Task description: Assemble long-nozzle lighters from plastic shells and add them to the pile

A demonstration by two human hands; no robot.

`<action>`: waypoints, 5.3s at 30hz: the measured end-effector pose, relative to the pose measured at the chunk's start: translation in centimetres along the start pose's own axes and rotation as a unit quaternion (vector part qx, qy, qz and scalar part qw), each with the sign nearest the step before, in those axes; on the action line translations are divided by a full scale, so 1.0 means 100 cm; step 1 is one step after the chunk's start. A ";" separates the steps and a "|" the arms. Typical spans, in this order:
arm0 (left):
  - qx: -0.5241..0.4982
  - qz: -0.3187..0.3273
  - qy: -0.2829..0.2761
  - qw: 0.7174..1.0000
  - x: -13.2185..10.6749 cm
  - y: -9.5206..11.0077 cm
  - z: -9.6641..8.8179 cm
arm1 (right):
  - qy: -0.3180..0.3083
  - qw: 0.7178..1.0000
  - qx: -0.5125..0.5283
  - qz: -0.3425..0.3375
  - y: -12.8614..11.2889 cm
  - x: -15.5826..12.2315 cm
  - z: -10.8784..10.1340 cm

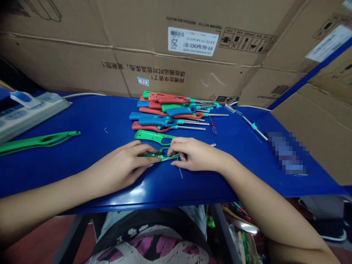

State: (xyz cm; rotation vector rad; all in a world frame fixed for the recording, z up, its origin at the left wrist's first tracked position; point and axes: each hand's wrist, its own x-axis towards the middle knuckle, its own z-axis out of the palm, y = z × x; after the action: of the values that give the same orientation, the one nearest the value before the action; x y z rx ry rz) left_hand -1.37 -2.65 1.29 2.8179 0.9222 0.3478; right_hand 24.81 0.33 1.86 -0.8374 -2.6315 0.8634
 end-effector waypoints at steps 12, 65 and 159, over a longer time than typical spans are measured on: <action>0.024 -0.009 -0.006 1.000 -0.001 0.006 -0.001 | -0.005 1.000 -0.017 0.003 -0.004 0.000 -0.001; 0.110 -0.005 -0.064 0.992 -0.002 0.020 -0.001 | -0.030 0.994 -0.093 -0.039 -0.007 -0.006 -0.011; 0.081 0.018 0.008 0.997 0.000 -0.003 -0.006 | 0.208 0.908 -0.243 0.272 0.151 0.005 -0.110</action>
State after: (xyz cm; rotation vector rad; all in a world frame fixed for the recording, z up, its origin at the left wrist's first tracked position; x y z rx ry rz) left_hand -1.74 -2.37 1.75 2.9861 0.9430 0.3150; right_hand 35.43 15.72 1.41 -1.7181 -2.2621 0.0667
